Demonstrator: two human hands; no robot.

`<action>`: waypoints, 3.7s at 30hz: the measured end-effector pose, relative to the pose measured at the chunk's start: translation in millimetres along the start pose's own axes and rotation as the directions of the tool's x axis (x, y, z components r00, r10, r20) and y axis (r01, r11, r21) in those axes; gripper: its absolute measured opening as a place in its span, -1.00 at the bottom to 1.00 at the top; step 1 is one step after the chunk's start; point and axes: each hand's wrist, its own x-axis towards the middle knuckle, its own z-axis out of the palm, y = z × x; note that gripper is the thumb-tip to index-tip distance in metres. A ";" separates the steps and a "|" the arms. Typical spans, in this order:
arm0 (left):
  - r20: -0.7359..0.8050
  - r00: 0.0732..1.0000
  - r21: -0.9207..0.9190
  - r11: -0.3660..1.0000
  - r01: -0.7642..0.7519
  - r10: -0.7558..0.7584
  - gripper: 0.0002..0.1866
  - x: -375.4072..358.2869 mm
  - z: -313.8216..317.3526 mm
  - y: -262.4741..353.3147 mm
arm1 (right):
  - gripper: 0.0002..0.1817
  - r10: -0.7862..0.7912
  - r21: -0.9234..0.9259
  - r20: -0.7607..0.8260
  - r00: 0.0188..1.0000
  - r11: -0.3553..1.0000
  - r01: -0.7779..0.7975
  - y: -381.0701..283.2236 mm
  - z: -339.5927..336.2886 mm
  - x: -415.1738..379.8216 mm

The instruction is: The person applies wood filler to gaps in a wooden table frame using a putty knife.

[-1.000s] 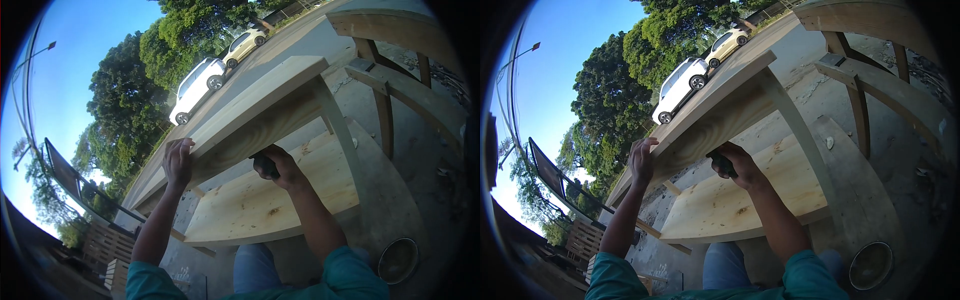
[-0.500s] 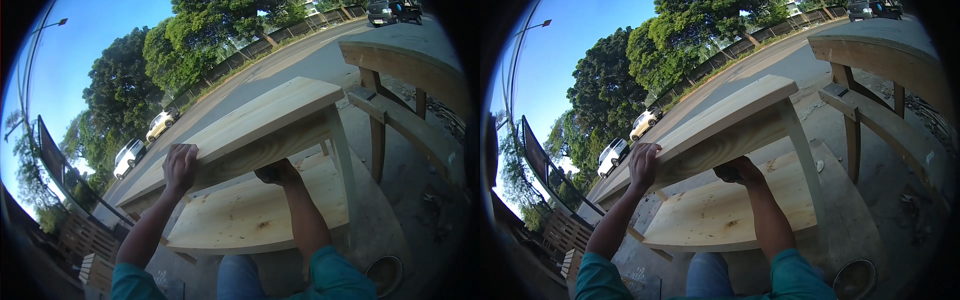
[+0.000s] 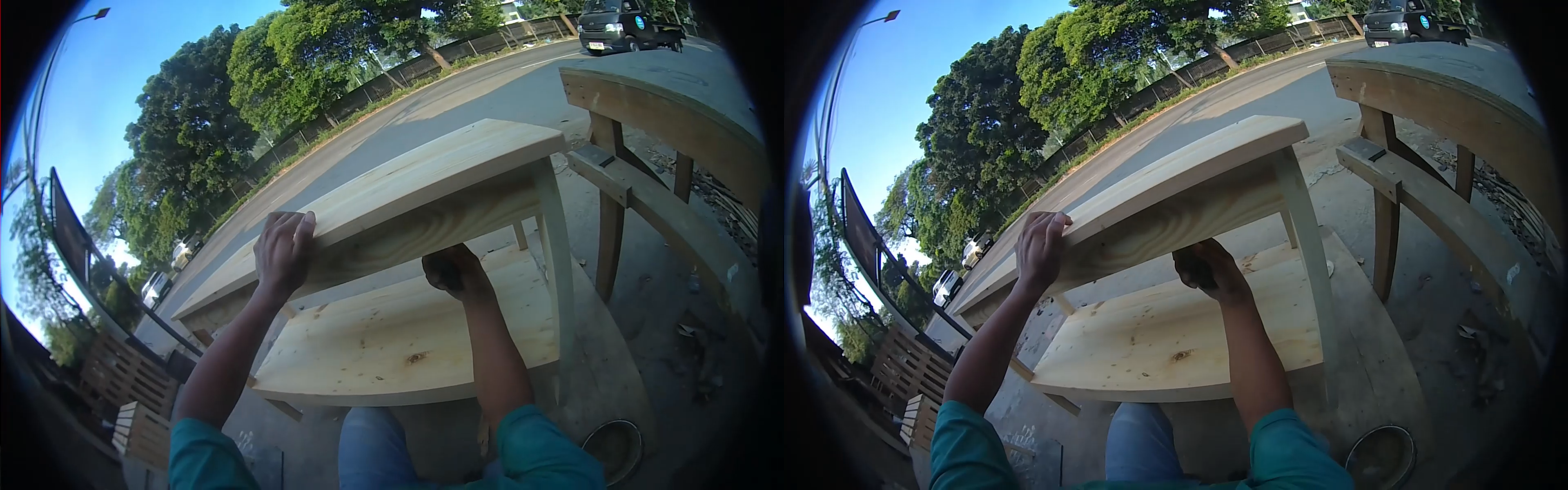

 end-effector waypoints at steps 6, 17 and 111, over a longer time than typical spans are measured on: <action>0.000 0.999 0.020 0.999 0.034 -0.034 -0.41 7.6 3.8 -1.3 | -0.61 0.018 0.002 0.042 0.999 1.000 -0.018 -12.3 27.9 10.3; 0.034 0.998 0.013 0.998 0.056 -0.057 -0.46 6.8 -2.2 -2.6 | -0.56 0.165 -0.223 0.049 0.985 0.963 -0.150 -33.6 4.2 33.6; 0.039 0.998 0.020 0.998 0.054 -0.055 -0.45 9.8 -7.9 -10.0 | -0.49 0.116 -0.086 0.002 0.993 0.990 -0.115 -10.9 10.6 31.0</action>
